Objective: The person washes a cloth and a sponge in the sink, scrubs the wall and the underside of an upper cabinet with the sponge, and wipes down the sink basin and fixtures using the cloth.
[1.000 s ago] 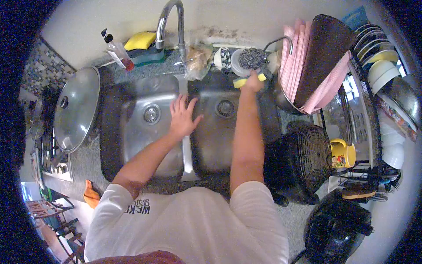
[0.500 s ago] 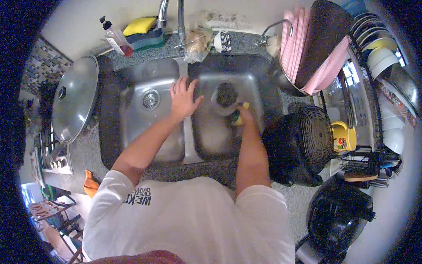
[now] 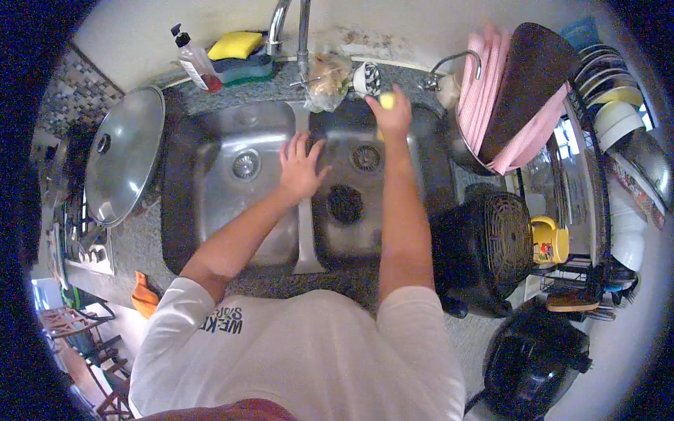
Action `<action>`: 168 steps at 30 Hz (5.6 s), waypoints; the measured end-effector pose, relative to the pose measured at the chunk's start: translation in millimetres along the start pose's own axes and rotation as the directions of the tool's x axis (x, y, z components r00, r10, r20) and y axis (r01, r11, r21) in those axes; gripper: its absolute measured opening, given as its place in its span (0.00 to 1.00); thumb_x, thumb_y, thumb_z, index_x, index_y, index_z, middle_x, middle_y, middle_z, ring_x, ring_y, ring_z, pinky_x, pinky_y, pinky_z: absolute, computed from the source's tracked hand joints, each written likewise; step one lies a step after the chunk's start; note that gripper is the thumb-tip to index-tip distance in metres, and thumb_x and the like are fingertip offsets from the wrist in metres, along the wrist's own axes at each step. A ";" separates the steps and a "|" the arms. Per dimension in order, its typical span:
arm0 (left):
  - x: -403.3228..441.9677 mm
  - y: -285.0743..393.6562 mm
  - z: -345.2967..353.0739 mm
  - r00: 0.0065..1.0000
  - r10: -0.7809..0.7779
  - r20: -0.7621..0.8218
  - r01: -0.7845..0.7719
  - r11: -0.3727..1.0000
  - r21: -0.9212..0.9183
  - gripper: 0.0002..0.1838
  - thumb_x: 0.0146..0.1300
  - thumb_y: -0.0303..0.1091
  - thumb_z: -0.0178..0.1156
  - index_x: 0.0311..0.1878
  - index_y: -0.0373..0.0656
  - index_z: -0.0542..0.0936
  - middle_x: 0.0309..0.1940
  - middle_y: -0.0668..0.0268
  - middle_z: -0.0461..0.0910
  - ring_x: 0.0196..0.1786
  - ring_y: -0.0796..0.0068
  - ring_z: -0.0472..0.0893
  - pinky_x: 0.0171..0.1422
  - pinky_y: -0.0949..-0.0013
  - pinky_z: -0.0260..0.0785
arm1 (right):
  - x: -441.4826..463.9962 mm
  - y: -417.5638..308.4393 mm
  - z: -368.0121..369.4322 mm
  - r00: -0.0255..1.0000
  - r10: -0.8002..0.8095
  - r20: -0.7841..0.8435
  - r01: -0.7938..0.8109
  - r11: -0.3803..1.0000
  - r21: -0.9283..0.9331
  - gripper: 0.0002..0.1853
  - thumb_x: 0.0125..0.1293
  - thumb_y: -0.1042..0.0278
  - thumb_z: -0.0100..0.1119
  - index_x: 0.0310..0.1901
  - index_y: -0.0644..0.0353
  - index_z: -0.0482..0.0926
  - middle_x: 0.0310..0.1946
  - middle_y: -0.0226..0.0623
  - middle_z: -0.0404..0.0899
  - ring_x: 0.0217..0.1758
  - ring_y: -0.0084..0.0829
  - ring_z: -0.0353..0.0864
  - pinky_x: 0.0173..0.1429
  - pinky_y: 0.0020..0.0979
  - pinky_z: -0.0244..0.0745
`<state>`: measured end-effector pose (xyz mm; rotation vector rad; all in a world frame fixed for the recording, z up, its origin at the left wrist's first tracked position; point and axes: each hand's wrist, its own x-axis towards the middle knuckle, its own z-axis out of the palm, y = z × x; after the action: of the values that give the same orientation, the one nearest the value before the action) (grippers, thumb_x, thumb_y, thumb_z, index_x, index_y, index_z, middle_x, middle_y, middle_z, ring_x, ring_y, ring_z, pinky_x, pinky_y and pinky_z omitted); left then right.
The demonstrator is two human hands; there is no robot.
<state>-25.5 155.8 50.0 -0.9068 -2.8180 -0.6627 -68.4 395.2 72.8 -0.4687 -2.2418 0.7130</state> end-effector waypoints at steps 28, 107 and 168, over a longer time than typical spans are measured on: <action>-3.4 22.7 -26.0 0.987 -0.158 0.025 0.017 -0.047 -0.999 0.43 0.54 0.46 0.63 0.65 0.43 0.49 0.57 0.63 0.60 0.60 0.69 0.60 0.65 0.63 0.52 | -48.1 -83.5 -70.3 0.647 -0.253 0.719 -0.096 0.909 0.407 0.17 0.55 0.68 0.60 0.45 0.66 0.74 0.42 0.34 0.74 0.45 0.26 0.71 0.54 0.28 0.63; -41.0 -17.5 -24.6 0.896 -0.411 0.167 0.341 0.400 -0.851 0.35 0.51 0.46 0.65 0.56 0.33 0.64 0.42 0.54 0.73 0.43 0.72 0.74 0.44 0.71 0.69 | -63.3 16.1 39.4 0.636 -0.081 0.768 0.075 0.996 0.042 0.19 0.48 0.62 0.65 0.42 0.58 0.77 0.41 0.43 0.76 0.45 0.39 0.76 0.50 0.33 0.69; -96.6 43.0 -14.8 0.995 0.099 -0.009 -0.099 0.988 -0.120 0.30 0.46 0.50 0.64 0.55 0.55 0.70 0.58 0.59 0.61 0.65 0.57 0.56 0.63 0.44 0.42 | 143.6 -19.8 112.7 0.578 -0.811 -0.089 0.794 0.584 -0.167 0.09 0.43 0.77 0.54 0.29 0.59 0.78 0.34 0.37 0.74 0.42 0.41 0.70 0.47 0.38 0.68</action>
<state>77.7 129.4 57.1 -1.0567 -2.7339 -0.8261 -249.5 414.7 95.5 0.4622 -2.0301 0.0470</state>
